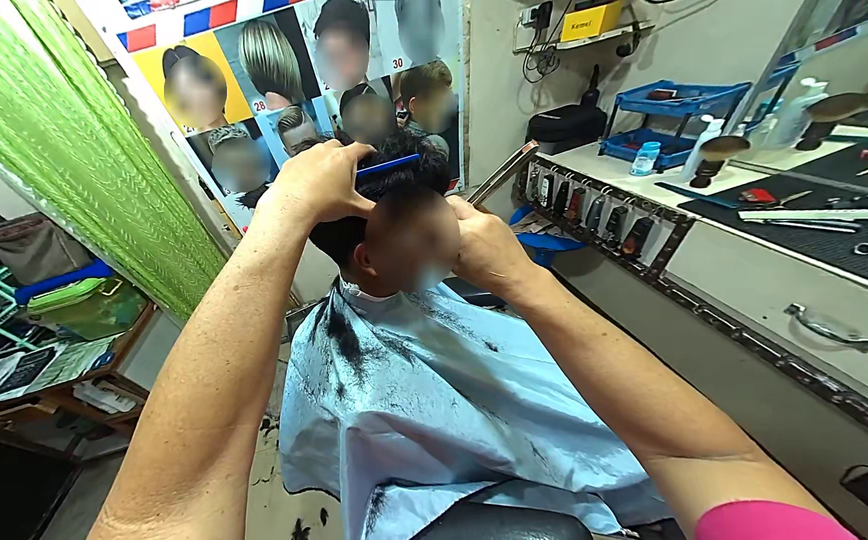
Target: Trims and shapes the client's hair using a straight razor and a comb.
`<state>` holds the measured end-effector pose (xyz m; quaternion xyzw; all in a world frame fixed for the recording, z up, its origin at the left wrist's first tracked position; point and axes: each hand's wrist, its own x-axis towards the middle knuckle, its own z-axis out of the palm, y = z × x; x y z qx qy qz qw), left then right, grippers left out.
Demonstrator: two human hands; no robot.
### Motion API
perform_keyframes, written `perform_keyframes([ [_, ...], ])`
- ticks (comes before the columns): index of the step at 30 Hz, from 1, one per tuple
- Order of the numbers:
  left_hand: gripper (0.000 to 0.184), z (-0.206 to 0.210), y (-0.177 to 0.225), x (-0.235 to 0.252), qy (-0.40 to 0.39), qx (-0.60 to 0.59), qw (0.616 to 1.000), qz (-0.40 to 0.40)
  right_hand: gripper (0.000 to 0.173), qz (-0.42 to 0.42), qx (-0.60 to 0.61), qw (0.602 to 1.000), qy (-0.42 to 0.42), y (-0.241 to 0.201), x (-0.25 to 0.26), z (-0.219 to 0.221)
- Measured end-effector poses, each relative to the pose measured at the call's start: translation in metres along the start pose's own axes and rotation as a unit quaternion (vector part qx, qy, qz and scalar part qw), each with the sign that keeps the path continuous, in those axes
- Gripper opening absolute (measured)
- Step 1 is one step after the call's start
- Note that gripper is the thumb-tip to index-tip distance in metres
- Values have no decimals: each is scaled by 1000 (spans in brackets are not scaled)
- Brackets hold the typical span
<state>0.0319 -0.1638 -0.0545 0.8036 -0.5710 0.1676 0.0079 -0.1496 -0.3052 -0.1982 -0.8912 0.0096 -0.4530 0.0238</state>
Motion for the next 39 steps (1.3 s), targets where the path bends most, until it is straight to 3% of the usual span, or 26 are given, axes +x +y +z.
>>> perform_keyframes([
  [5, 91, -1, 2, 0, -6, -3, 1000, -2, 15, 13, 9, 998, 58, -1, -1, 1],
  [9, 91, -1, 0, 1, -6, -6, 1000, -6, 15, 2, 5, 1000, 18, 1, -8, 9],
  [14, 90, 1, 0, 3, -1, -3, 1000, -3, 17, 11, 21, 998, 64, 2, -10, 8],
  [19, 88, -1, 0, 0, 1, -11, 1000, -4, 16, -6, 11, 1000, 27, 3, -21, 20],
  [24, 87, -1, -1, 0, -1, -9, 1000, -1, 18, -3, 15, 997, 77, 0, -24, 22],
  [27, 87, 0, -1, 0, 3, -13, 1000, 3, 18, -11, 5, 999, 46, 0, -33, 29],
  [32, 88, 0, -3, 0, 2, -15, 1000, 3, 18, -15, 8, 996, 86, -3, -33, 26],
  [39, 87, 1, -4, 1, 5, -18, 1000, 6, 19, -32, 5, 997, 69, -2, -39, 34],
])
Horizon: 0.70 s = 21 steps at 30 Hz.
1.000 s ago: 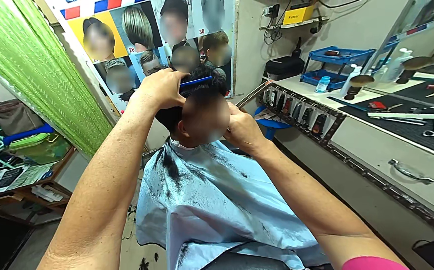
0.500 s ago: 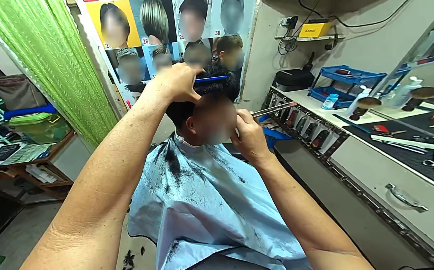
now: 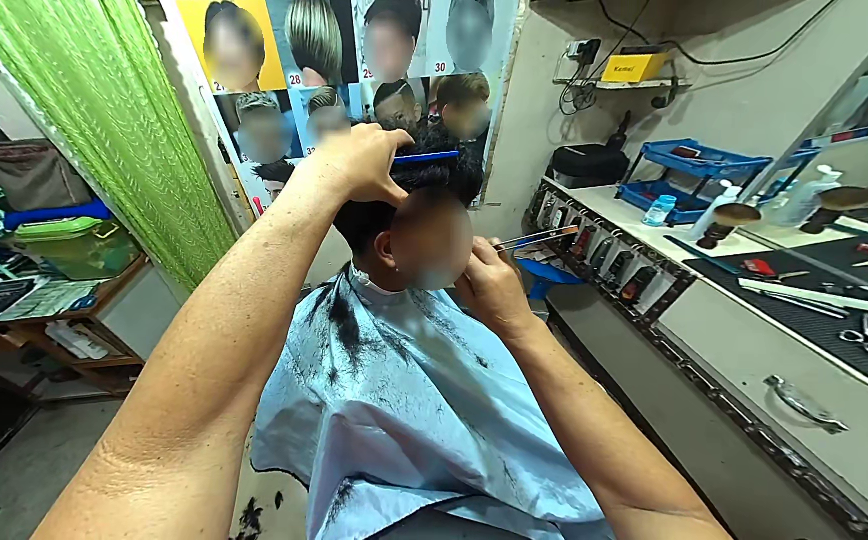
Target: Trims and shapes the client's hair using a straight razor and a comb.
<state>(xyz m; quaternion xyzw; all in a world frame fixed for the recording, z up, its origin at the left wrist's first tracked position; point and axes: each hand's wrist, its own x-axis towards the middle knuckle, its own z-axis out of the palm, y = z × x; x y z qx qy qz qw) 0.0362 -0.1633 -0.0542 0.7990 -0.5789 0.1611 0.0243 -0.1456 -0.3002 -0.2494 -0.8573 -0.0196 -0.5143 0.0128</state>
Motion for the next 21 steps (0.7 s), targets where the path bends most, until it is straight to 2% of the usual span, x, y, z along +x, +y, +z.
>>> perform_keyframes([
  [2, 86, 0, 0, 0, -1, -2, 1000, -2, 19, 3, -1, 1000, 18, 0, -1, 1],
  [6, 87, 0, -1, -1, -1, -3, 1000, 1, 20, -5, 4, 1000, -21, 1, -7, 5],
  [10, 88, 0, -2, -1, 2, -7, 1000, 2, 20, 7, 14, 1000, 4, 1, -5, 4],
  [15, 90, 7, -9, -4, 26, -29, 999, 33, 18, 34, 62, 996, -62, -1, -28, 1],
  [17, 92, 17, -17, -17, 84, -90, 991, 51, 20, 103, 124, 985, -58, -13, -49, -9],
  [18, 88, 24, -21, -29, 139, -139, 979, 58, 23, 154, 155, 975, -49, -23, -63, -14],
  [21, 54, 56, -20, -85, 331, -265, 904, 54, 29, 306, 259, 916, 2, -69, -95, -31],
])
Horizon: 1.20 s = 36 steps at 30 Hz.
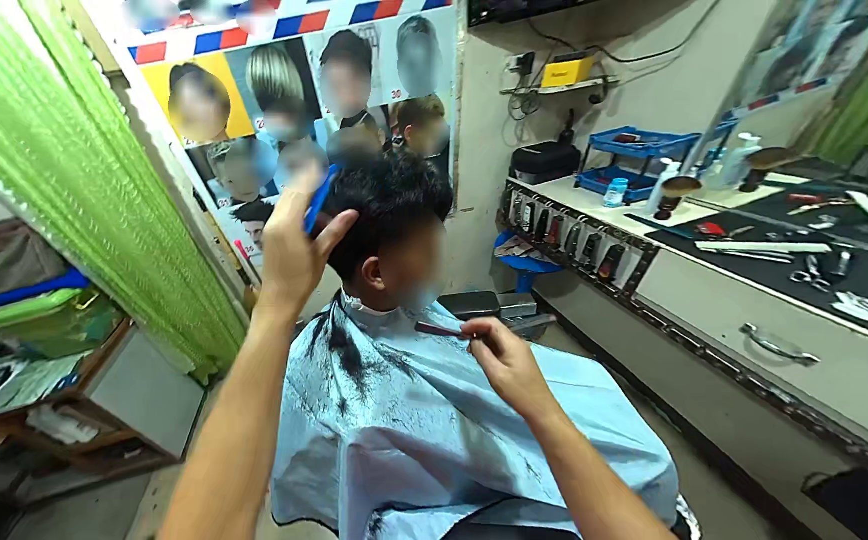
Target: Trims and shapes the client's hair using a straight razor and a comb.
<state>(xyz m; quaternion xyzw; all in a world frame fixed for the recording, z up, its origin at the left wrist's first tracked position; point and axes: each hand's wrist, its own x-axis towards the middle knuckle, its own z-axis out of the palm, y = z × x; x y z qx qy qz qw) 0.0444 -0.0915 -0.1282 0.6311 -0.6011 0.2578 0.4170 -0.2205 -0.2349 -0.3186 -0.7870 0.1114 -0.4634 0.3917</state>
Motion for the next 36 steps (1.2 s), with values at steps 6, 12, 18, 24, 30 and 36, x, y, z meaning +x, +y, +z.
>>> perform_keyframes([
  [6, 39, 20, 9, -145, 23, -351, 929, -112, 26, 41, 151, 981, 115, -77, -45, 83],
  [12, 32, -14, -21, -190, 10, -499, 856, -134, 27, 23, 140, 983, 118, -125, -44, 198],
  [18, 8, -63, -58, -203, -11, -474, 868, -151, 27, 43, 108, 987, 114, -146, -48, 257],
  [24, 10, -76, -99, -196, -31, -490, 864, -113, 27, 62, 34, 993, 99, -146, -51, 253],
  [30, 51, -60, -163, -173, -81, -312, 937, -133, 32, 54, -56, 976, 205, -146, -52, 192],
  [36, 46, -53, -144, -122, -129, -252, 951, -124, 29, -16, -145, 959, 244, -149, -26, 111],
])
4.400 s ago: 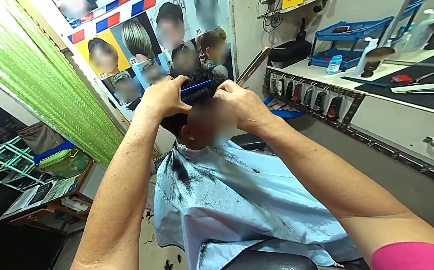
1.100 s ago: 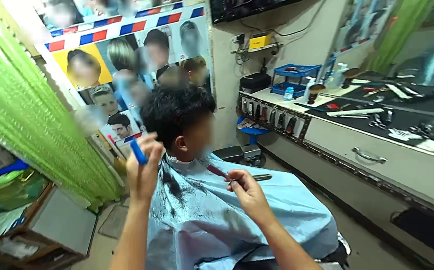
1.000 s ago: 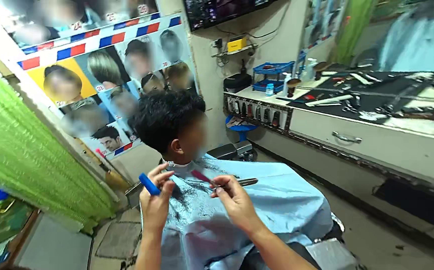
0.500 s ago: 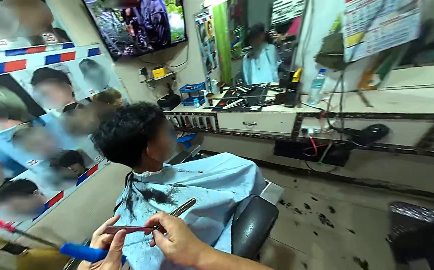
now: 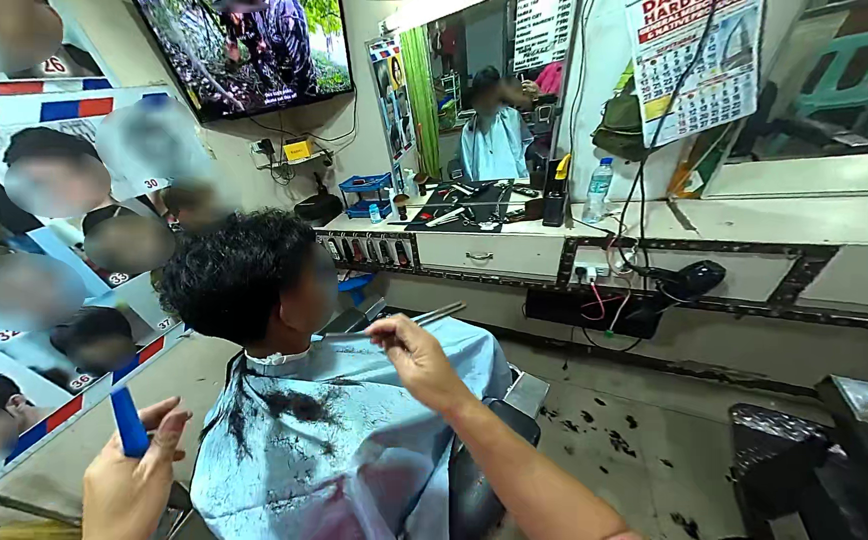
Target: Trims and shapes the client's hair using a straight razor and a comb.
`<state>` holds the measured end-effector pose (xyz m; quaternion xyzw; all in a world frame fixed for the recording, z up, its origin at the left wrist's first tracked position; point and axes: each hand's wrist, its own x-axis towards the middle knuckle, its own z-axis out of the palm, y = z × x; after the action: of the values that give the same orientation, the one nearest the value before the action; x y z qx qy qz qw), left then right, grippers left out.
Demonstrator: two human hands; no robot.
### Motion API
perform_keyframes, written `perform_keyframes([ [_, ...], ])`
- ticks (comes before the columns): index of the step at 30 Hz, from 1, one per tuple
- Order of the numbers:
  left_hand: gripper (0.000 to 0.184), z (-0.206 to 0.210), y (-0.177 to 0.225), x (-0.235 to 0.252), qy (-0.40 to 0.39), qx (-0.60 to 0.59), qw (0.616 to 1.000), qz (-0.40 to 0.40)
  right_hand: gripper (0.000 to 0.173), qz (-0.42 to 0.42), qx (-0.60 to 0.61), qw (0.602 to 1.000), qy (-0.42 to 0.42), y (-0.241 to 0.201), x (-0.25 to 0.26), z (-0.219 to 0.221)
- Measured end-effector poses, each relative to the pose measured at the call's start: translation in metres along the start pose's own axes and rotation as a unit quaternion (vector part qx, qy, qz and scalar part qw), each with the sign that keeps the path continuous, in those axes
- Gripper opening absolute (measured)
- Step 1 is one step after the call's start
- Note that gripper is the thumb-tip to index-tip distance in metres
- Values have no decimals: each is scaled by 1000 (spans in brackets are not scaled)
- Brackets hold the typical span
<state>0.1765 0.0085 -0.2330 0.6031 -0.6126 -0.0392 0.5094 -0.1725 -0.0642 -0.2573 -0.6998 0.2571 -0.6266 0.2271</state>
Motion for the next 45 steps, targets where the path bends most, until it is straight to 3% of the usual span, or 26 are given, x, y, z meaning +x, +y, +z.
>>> perform_keyframes([
  [3, 64, 1, 23, 24, -1, 38, 999, 38, 26, -44, -50, 997, -38, 5, 34, -25],
  [6, 53, 7, 48, 41, 29, 76, 994, 67, 26, -81, -101, 989, -74, 3, 74, -38],
  [11, 75, 26, 74, 88, 31, 101, 980, 167, 22, -203, -152, 962, -106, 2, 130, -31],
  [18, 101, 60, 61, 134, -47, 158, 981, 105, 20, -286, -235, 904, -214, 4, 165, 8],
  [25, 102, 67, 52, 142, -51, 168, 978, 113, 18, -313, -294, 860, -277, 19, 184, 39],
  [45, 107, 73, 54, 150, -52, 196, 975, 93, 15, -343, -264, 848, -306, 50, 210, 49],
])
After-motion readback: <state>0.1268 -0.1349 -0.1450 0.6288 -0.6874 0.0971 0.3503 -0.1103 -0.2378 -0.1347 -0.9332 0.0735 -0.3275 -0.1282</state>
